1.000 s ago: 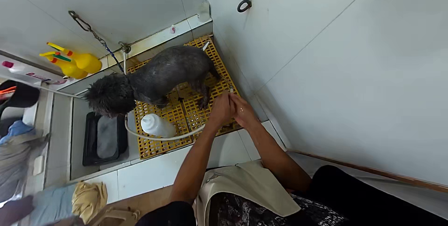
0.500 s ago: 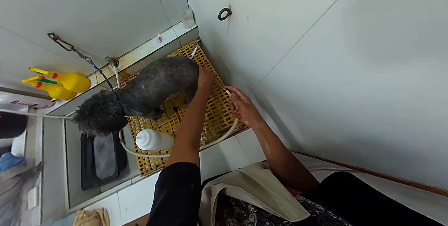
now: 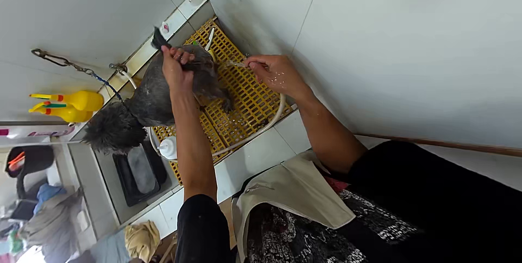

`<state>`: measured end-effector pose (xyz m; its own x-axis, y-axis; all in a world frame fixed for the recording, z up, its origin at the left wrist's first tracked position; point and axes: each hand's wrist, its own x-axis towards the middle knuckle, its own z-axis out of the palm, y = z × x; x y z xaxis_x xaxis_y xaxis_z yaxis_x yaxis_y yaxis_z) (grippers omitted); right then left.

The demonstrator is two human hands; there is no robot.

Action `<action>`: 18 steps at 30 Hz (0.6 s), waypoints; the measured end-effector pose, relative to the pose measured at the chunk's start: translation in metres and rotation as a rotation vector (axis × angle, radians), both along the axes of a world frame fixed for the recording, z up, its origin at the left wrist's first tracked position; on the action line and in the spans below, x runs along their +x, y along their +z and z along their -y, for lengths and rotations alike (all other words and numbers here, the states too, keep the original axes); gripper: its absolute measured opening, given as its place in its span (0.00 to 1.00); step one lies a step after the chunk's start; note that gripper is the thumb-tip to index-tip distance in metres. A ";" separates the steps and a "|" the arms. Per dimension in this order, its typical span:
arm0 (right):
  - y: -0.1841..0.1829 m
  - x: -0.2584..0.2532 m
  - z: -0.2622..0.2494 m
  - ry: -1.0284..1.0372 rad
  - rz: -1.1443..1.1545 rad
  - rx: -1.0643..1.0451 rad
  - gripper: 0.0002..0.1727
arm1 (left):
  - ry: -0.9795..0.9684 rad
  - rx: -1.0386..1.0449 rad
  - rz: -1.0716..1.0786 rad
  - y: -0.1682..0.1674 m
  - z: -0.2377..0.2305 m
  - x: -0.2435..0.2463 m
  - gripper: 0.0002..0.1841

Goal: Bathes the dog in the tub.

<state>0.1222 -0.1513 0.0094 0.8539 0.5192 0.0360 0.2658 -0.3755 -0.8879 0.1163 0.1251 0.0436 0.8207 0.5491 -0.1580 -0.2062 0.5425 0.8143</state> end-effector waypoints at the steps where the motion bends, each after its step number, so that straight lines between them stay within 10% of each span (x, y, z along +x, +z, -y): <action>1: 0.005 0.000 0.000 0.011 0.020 -0.015 0.17 | 0.012 -0.066 0.014 0.005 -0.003 -0.006 0.27; 18: 0.019 0.015 -0.031 0.053 0.145 -0.160 0.18 | 0.022 -0.160 -0.055 -0.013 -0.003 0.016 0.29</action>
